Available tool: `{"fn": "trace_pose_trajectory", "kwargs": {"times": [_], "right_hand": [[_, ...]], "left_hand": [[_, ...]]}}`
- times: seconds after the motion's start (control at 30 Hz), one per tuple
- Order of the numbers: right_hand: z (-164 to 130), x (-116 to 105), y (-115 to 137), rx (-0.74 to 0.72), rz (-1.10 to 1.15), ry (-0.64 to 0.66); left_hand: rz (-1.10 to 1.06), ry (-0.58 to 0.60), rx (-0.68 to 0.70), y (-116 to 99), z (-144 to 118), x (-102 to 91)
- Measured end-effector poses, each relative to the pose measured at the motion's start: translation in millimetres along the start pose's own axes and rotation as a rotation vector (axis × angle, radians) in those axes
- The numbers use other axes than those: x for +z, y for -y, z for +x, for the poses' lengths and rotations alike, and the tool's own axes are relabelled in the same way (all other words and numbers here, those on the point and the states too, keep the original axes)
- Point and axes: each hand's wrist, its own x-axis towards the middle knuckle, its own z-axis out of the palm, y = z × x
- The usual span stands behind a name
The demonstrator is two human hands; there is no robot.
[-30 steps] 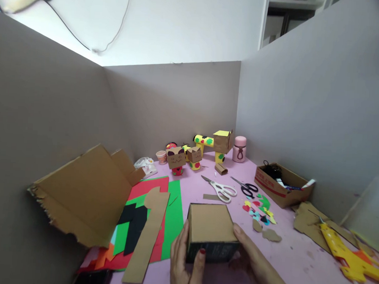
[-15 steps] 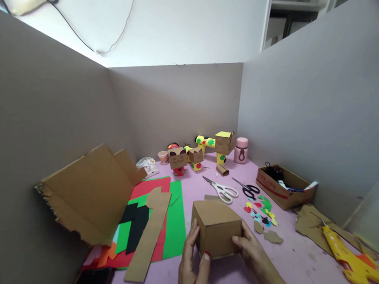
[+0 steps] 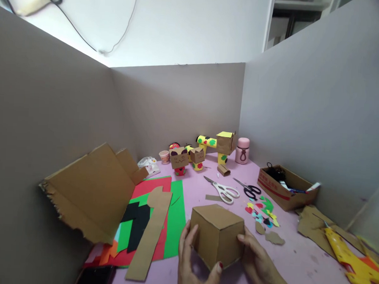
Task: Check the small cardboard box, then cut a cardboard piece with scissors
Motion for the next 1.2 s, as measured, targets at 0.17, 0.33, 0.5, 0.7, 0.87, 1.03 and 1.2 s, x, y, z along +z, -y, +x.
{"fn": "trace_pose_trajectory", "kwargs": {"times": [0.17, 0.33, 0.5, 0.7, 0.87, 1.03, 1.2], "right_hand": [[-3.6, 8.0, 0.9, -0.026, -0.055, -0.038], [-4.4, 11.4, 4.5, -0.037, -0.079, -0.089], [-5.4, 14.2, 6.7, -0.042, -0.088, -0.078], [-4.4, 17.3, 4.3, -0.105, -0.132, -0.107], [0.9, 5.6, 2.6, -0.224, -0.344, -0.075], [2.7, 0.7, 6.9, -0.226, -0.422, -0.080], [2.0, 2.5, 5.7, -0.155, -0.347, -0.130]], "left_hand": [[-0.016, -0.061, -0.009, -0.7, 1.2, 1.3], [-0.013, -0.037, 0.022, -7.3, 1.9, 2.5], [0.059, 0.020, 0.061, -12.8, 3.2, 1.6], [0.021, 0.090, 0.056, 2.1, 5.7, -1.1], [0.000, 0.161, 0.100, 23.3, 5.4, -1.4], [-0.015, 0.213, -0.066, 41.8, -0.3, 3.1], [0.035, 0.219, 0.064, 39.7, 0.6, 1.6]]}}
